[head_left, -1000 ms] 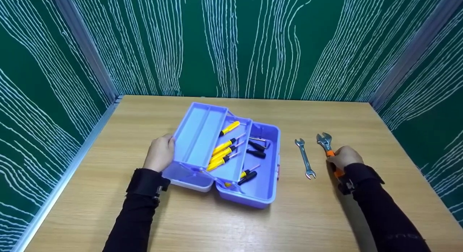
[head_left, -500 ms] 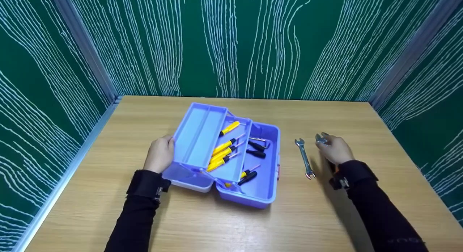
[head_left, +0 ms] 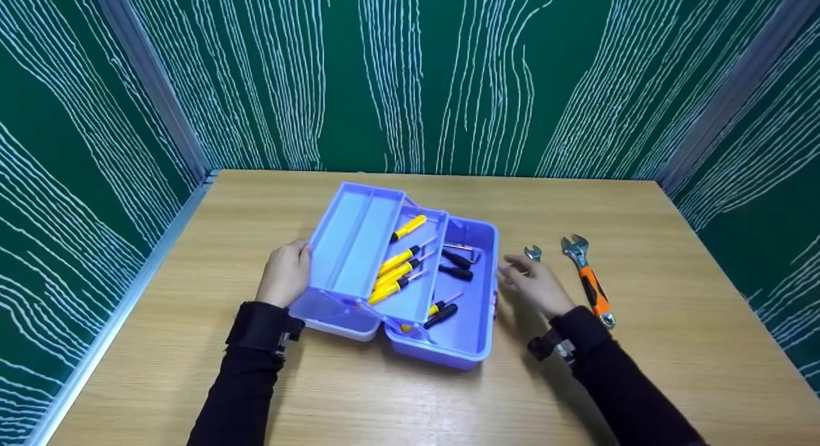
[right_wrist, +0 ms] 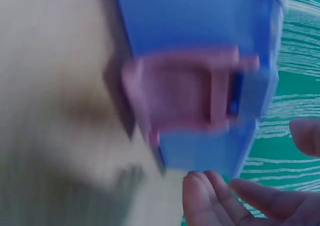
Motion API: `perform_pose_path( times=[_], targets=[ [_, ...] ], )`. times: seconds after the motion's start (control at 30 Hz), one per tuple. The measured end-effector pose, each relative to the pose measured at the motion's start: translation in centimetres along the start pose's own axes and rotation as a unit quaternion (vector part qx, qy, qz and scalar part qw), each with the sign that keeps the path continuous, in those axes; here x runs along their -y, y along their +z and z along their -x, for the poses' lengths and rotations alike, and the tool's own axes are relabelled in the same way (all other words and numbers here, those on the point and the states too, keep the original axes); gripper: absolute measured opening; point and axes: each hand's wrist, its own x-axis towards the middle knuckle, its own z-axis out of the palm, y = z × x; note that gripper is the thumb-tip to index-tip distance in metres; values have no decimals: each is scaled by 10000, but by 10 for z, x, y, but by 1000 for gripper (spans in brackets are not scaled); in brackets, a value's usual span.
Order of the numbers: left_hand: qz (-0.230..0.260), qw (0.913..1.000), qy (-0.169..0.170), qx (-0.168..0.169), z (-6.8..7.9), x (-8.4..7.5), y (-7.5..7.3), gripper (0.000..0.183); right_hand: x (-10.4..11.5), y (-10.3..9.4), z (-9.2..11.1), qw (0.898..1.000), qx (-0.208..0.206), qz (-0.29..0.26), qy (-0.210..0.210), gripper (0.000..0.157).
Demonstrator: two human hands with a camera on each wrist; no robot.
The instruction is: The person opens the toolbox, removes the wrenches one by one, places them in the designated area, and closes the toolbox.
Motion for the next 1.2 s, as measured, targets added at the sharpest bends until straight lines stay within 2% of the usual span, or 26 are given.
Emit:
perform_pose_path(
  times=[0.07,0.23,0.4,0.57,0.63,0.77,0.87,0.97,1.03,1.13,1.2],
  targets=[
    [21,10000,1,-24,0,0,0,33,0,9,-1,9993,43,-379,56,58],
    [145,9999,-23,-65,0,1,-1,30,-2,24,-2,9973,67,-690,233,52],
    [350,9992,-71,-170,0,2,0,31,-3,32,0,9966,-208,-753,268,47],
    [588,9980,-171,-150,1,3,-1,34,-3,37,2,9963,-552,-597,291,43],
    [778,9965,-279,-142,3,5,-3,35,-3,38,2,9956,-660,-601,282,42],
    [1258,9894,-636,-341,4,13,-8,37,-3,41,4,9933,-819,-783,238,40],
    [1237,9871,-836,-584,4,25,-10,36,-3,42,4,9920,-868,-885,240,38],
    [833,9915,-931,-371,6,38,-8,36,-2,42,5,9921,-814,-918,264,39],
    [514,9945,-916,0,8,45,-5,37,-2,43,4,9918,-782,-957,323,39],
    [264,9960,-674,528,12,55,4,38,-2,44,4,9918,-741,-978,355,40],
    [396,9955,-484,719,13,59,10,36,-3,44,3,9914,-745,-1007,385,39]
  ],
)
